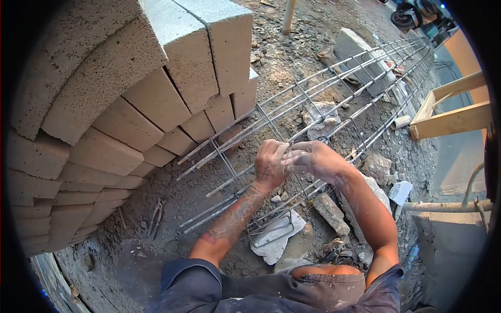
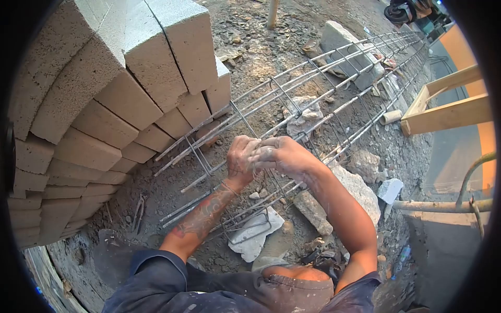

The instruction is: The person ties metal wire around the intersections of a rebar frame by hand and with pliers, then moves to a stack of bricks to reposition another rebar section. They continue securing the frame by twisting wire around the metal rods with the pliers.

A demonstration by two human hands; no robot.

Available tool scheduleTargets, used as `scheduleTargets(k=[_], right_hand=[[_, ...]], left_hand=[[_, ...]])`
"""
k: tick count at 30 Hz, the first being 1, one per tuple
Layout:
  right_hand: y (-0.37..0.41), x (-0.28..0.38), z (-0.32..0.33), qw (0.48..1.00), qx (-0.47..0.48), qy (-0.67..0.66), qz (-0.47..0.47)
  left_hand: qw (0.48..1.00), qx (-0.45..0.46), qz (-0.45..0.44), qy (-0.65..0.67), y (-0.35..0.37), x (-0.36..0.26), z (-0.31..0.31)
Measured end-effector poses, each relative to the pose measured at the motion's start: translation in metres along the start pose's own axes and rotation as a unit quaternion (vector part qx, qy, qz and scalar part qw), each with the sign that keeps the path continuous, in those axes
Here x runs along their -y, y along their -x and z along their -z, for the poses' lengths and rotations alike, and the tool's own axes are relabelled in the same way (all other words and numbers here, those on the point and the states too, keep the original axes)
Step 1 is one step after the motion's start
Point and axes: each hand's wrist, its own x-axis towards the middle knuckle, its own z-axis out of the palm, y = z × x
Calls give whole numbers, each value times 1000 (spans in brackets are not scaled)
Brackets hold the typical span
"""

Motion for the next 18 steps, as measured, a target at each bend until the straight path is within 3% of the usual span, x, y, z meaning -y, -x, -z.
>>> scheduleTargets(k=[2,5,6,7,9,12,13,14,15,16,18], right_hand=[[3,19,-8,1000,-14,-12,-8],[-5,23,-8,998,-50,-4,-22],[-7,21,-4,994,-54,92,6],[-8,18,0,980,-57,189,34],[-13,6,7,977,-82,190,50],[4,16,-5,939,-191,278,61],[1,4,0,921,-215,304,118],[14,13,-10,903,-215,358,101],[26,25,-20,884,-120,422,161],[40,33,-36,884,-22,436,169],[48,64,-91,856,158,461,174]], left_hand=[[992,71,100,16,-6,-3,0],[994,94,51,31,-10,12,-4],[976,138,143,85,-24,-2,15],[976,139,143,86,-28,-5,17],[944,114,272,150,-31,-5,19],[983,69,151,76,-30,-5,13],[981,91,163,58,-29,-7,9],[986,58,141,61,-27,-9,8],[988,48,138,41,-26,-13,7],[990,-34,132,35,-18,-10,-7],[980,-29,184,64,-14,-4,6]])
